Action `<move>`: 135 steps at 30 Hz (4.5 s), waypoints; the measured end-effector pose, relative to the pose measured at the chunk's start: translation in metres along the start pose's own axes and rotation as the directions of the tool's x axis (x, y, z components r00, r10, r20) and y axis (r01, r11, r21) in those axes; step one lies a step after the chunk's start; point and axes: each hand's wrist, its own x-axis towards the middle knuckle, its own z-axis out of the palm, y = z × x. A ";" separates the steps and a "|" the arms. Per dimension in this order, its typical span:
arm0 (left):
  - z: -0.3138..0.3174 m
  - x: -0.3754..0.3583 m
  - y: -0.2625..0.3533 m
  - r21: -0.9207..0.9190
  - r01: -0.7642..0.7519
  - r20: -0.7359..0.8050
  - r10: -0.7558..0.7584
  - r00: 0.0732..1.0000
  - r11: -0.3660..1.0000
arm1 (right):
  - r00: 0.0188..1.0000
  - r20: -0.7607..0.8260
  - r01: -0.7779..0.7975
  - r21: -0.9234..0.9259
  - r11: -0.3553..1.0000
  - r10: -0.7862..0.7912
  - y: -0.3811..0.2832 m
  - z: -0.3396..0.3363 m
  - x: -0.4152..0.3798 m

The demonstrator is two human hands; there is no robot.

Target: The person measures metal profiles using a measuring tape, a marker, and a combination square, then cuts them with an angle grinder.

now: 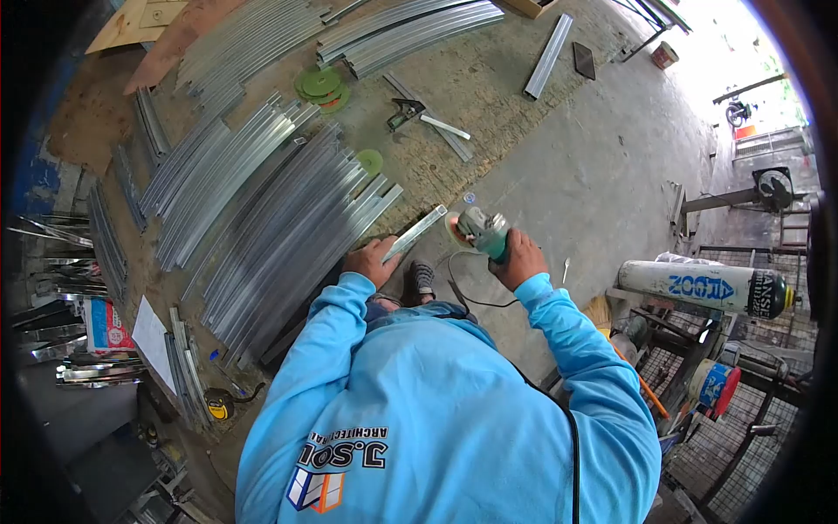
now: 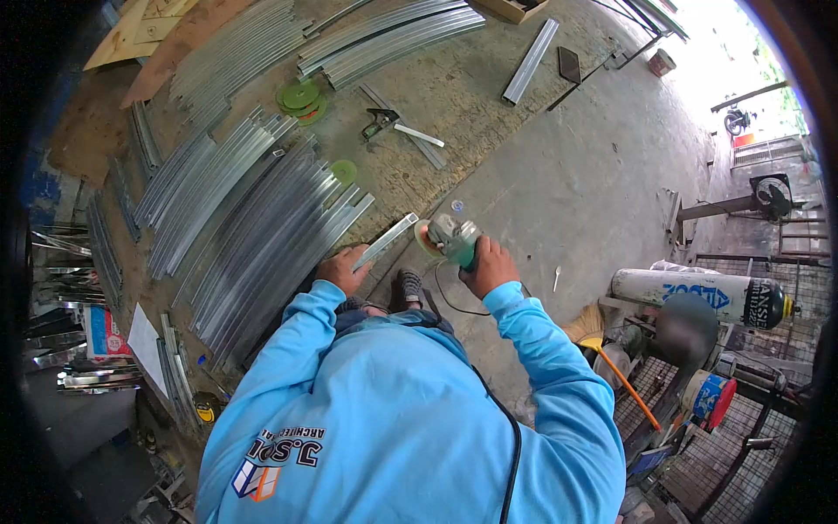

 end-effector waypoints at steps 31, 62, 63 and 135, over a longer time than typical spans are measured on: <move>0.002 0.001 0.002 -0.023 -0.007 -0.017 0.007 1.000 1.000 | 0.992 0.011 0.123 0.009 0.992 -0.123 -0.012 -0.010 0.023; 0.011 0.002 -0.011 0.002 -0.066 -0.092 0.066 0.994 0.998 | 0.991 0.001 0.136 -0.041 0.990 -0.136 0.000 -0.005 0.030; 0.012 0.001 -0.011 0.010 -0.058 -0.091 0.058 0.994 0.998 | 0.996 0.056 0.075 -0.043 0.996 -0.073 0.008 -0.003 0.032; 0.000 -0.021 0.001 0.138 0.555 -0.510 -0.422 0.750 0.820 | 0.946 0.249 0.012 0.610 0.793 -0.206 -0.040 -0.100 0.057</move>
